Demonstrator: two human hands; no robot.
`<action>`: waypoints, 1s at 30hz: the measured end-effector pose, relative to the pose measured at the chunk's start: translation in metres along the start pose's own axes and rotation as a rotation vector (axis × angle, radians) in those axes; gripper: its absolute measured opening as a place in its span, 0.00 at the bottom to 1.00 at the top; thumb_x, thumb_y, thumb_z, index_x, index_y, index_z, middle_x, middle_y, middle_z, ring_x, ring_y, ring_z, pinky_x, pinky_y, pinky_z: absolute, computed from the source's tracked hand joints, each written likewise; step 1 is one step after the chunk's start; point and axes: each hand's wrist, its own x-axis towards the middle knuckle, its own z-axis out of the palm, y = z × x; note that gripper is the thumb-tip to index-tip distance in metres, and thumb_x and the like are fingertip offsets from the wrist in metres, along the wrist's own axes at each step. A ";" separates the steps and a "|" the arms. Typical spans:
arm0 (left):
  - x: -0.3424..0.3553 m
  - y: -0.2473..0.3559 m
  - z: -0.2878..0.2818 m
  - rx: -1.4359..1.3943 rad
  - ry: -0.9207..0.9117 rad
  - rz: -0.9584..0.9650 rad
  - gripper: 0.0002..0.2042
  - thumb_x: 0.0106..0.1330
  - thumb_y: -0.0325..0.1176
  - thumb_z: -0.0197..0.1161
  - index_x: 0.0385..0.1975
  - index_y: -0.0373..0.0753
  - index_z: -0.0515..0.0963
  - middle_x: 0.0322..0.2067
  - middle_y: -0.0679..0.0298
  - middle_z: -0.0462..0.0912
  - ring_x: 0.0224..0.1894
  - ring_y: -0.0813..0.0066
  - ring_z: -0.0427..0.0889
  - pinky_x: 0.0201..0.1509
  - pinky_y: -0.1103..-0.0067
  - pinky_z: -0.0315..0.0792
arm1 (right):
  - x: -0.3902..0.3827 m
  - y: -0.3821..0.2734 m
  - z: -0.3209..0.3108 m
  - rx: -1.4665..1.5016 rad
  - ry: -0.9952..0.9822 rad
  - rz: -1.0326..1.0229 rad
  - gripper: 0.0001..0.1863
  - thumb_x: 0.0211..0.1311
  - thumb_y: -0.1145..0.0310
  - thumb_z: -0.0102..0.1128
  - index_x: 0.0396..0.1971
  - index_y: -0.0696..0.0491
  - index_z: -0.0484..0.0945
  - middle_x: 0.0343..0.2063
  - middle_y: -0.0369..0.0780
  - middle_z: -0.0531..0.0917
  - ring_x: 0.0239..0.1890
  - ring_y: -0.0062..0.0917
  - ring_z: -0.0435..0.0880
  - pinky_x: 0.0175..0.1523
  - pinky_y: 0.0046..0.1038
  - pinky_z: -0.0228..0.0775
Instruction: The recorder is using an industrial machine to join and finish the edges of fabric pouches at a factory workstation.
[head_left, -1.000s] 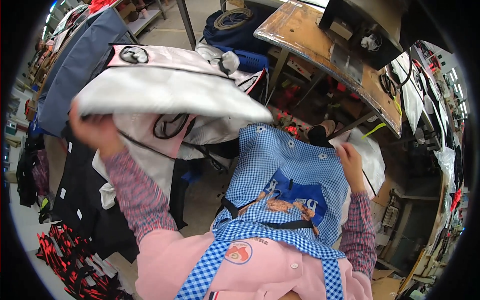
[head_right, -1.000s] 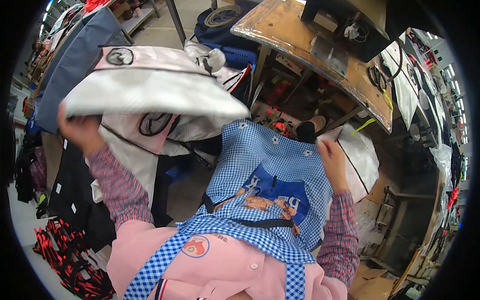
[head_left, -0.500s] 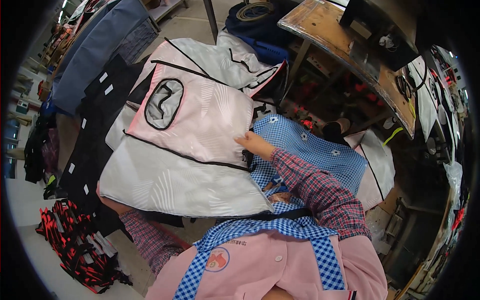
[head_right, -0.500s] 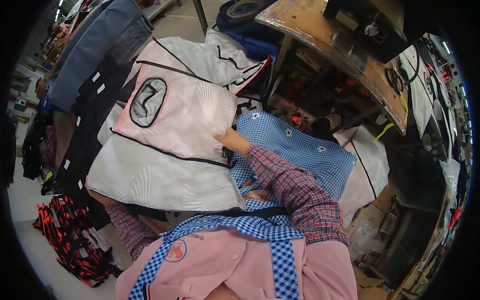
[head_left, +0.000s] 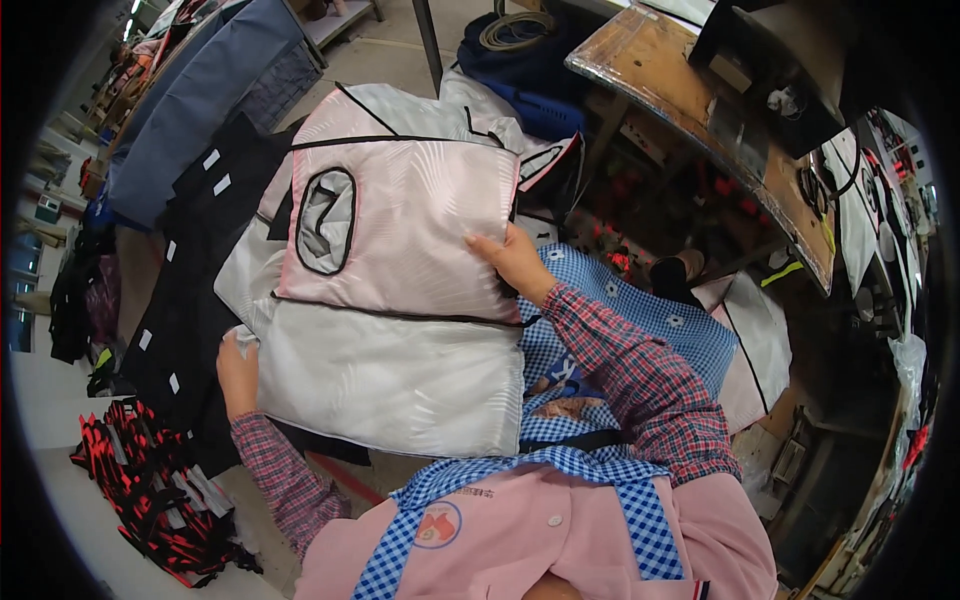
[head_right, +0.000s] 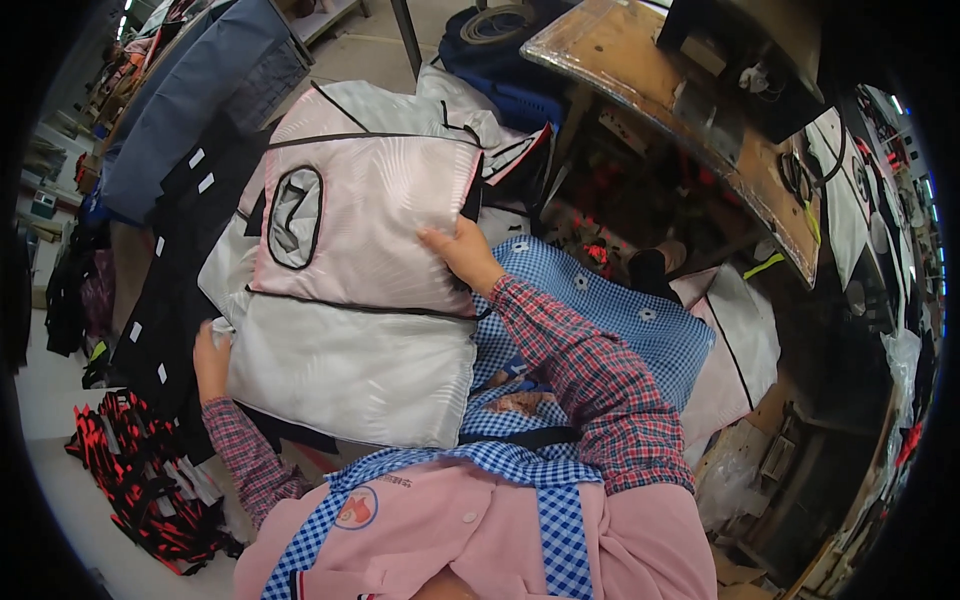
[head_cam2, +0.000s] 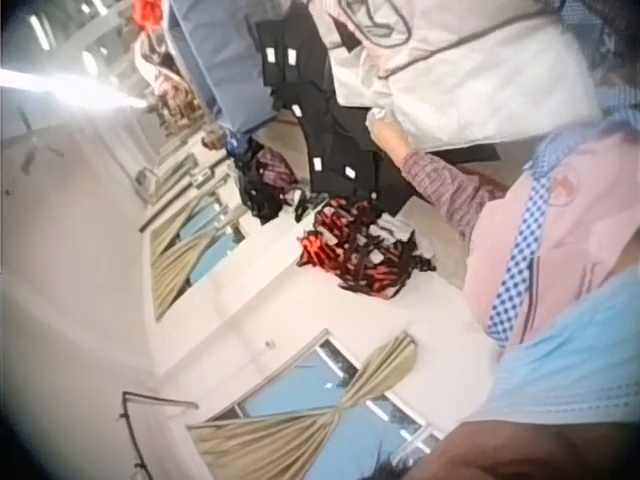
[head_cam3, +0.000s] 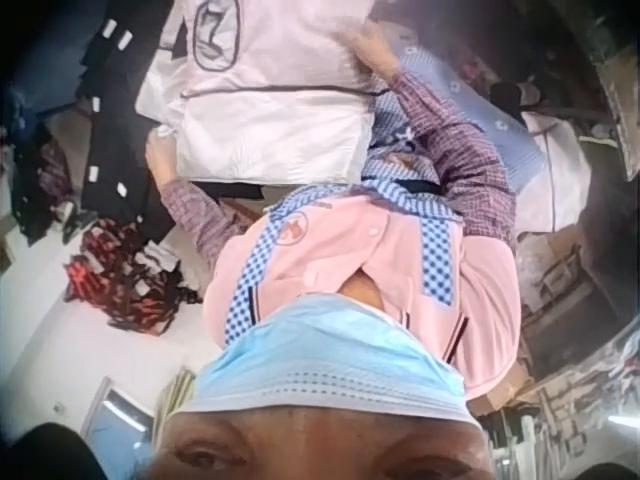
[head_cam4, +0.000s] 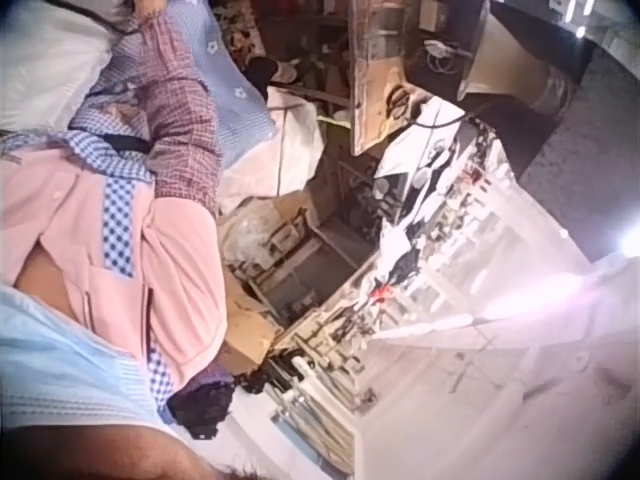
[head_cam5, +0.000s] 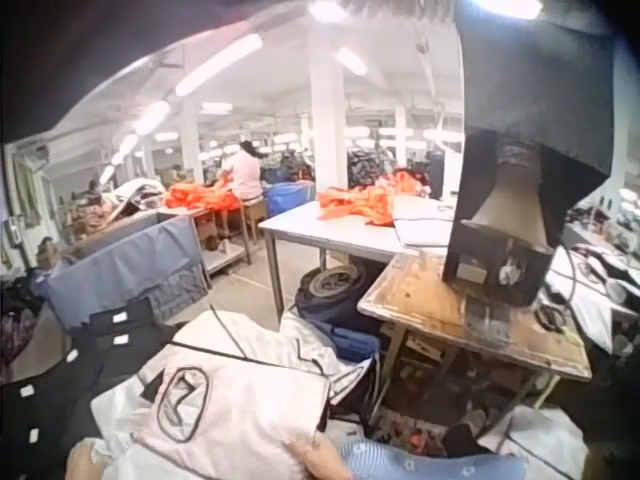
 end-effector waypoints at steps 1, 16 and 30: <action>0.017 0.026 -0.014 -0.139 0.044 0.127 0.22 0.62 0.33 0.61 0.55 0.29 0.69 0.51 0.47 0.75 0.56 0.50 0.73 0.59 0.65 0.67 | 0.001 -0.020 0.002 -0.068 -0.091 -0.138 0.19 0.62 0.64 0.62 0.48 0.61 0.77 0.38 0.37 0.84 0.36 0.20 0.82 0.43 0.24 0.74; 0.053 0.335 -0.149 -0.688 -0.308 0.837 0.13 0.68 0.37 0.58 0.38 0.32 0.79 0.30 0.59 0.83 0.33 0.73 0.79 0.40 0.78 0.71 | -0.156 -0.128 0.004 -1.152 -0.491 -1.038 0.08 0.41 0.70 0.59 0.24 0.55 0.75 0.23 0.41 0.75 0.24 0.33 0.79 0.27 0.34 0.73; 0.002 0.461 -0.121 -0.829 -0.093 1.195 0.09 0.66 0.32 0.60 0.34 0.31 0.80 0.24 0.56 0.81 0.26 0.69 0.78 0.32 0.77 0.70 | -0.212 -0.172 -0.119 -0.894 0.105 -0.680 0.10 0.60 0.65 0.64 0.30 0.57 0.82 0.25 0.41 0.80 0.26 0.27 0.80 0.29 0.27 0.71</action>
